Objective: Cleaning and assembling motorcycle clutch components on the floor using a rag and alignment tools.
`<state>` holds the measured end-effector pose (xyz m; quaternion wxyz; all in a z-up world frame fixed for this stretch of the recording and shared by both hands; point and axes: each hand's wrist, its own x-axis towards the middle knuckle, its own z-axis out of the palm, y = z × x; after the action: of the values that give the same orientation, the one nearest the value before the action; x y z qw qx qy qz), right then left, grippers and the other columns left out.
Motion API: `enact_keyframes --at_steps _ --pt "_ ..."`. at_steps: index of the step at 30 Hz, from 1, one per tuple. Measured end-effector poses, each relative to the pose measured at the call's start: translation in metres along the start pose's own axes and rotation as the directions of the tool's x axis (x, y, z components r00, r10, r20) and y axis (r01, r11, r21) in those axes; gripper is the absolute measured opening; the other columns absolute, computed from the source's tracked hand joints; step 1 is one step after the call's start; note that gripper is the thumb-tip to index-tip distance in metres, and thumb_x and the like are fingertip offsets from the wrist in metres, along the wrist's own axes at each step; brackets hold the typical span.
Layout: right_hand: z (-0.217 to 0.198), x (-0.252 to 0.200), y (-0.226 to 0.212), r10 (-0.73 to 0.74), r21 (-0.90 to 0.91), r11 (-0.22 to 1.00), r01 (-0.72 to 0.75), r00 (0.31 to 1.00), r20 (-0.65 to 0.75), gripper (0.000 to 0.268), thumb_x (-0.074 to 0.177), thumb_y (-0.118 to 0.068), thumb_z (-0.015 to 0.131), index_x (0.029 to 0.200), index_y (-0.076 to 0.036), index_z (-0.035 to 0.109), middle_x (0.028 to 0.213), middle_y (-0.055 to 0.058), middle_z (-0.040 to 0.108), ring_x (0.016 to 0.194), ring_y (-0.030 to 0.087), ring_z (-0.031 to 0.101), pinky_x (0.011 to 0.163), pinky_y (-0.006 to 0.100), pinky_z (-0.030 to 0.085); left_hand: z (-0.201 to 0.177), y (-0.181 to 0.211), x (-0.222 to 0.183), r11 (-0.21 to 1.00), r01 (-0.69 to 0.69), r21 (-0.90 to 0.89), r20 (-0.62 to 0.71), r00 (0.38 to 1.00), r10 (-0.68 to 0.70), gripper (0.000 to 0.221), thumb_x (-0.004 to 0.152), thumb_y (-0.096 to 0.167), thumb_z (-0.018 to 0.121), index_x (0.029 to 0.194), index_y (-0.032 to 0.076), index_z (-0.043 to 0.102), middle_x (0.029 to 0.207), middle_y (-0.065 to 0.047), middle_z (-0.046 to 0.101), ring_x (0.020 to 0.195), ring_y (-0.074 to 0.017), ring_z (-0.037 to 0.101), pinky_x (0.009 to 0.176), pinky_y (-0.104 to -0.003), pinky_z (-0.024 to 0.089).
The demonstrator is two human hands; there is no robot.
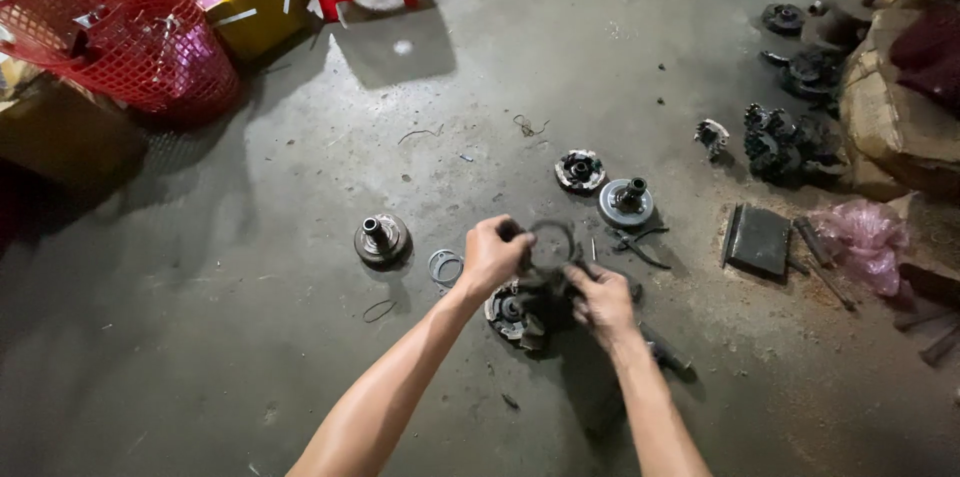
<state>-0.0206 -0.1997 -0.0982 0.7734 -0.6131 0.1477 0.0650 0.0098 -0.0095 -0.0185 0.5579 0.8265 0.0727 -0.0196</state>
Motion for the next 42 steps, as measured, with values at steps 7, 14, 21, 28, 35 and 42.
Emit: enact_keyframes --at_steps 7,14,21,28,35,42 --pt "0.022 0.000 0.004 -0.136 -0.305 0.947 0.100 0.986 -0.099 0.017 0.080 -0.021 0.087 0.073 -0.010 0.077 0.044 0.012 0.059 0.033 0.021 0.056 0.035 0.031 0.040 -0.011 -0.001 0.028 0.819 -0.034 -0.572 -0.206 0.973 -0.103 0.022 0.092 0.011 0.075 0.091 -0.008 0.066 0.082 -0.030 0.072 0.068 -0.0361 0.074 0.063 -0.049 0.064" --pt "-0.051 0.012 0.004 -0.193 -0.542 0.840 0.034 0.951 -0.240 0.019 0.084 -0.026 0.085 0.091 -0.009 0.080 0.068 0.015 0.071 0.056 0.022 0.069 0.047 0.035 0.055 -0.080 -0.138 0.045 0.858 0.034 0.512 0.051 0.996 -0.071 0.024 0.085 0.023 0.076 0.100 0.005 0.081 0.099 -0.018 0.079 0.102 -0.0402 0.074 0.087 -0.053 0.059" --pt "-0.042 0.024 0.064 -0.071 -0.940 0.340 -0.026 0.996 -0.054 0.068 0.076 -0.029 0.088 0.136 -0.013 0.061 0.132 0.010 0.061 0.119 0.038 0.062 0.092 0.057 0.059 -0.092 -0.187 0.062 0.536 0.161 0.829 0.008 0.954 -0.298 0.028 0.089 0.015 0.058 0.103 0.005 0.079 0.100 -0.021 0.078 0.098 -0.0387 0.076 0.084 -0.050 0.061" --pt "-0.004 0.016 0.055 0.044 -0.993 -0.010 0.121 0.992 0.120 0.097 0.081 -0.018 0.082 0.163 -0.022 0.029 0.157 0.007 0.046 0.130 0.040 0.051 0.103 0.061 0.052 -0.075 -0.227 0.088 0.476 0.197 0.857 -0.021 0.936 -0.351 0.032 0.091 0.011 0.053 0.107 0.005 0.080 0.107 -0.022 0.078 0.104 -0.0399 0.075 0.084 -0.052 0.061" --pt "-0.033 0.045 0.105 -0.091 -0.976 -0.083 0.200 0.974 0.207 0.061 0.085 -0.033 0.072 0.143 -0.026 0.054 0.121 0.007 0.060 0.115 0.032 0.054 0.093 0.048 0.050 -0.072 -0.165 0.071 0.473 -0.010 0.881 0.004 1.000 0.014 0.028 0.090 0.009 0.064 0.117 0.006 0.071 0.115 -0.021 0.065 0.112 -0.0389 0.066 0.088 -0.051 0.060" --pt "-0.049 0.062 0.078 -0.172 -0.970 0.224 0.098 0.983 0.059 0.034 0.078 -0.031 0.076 0.112 -0.029 0.077 0.111 0.001 0.071 0.105 0.028 0.068 0.085 0.045 0.061 -0.034 -0.120 0.066 0.838 -0.171 0.518 0.248 0.968 0.045 0.032 0.089 0.017 0.069 0.118 0.002 0.071 0.106 -0.028 0.071 0.107 -0.0474 0.069 0.089 -0.057 0.057"
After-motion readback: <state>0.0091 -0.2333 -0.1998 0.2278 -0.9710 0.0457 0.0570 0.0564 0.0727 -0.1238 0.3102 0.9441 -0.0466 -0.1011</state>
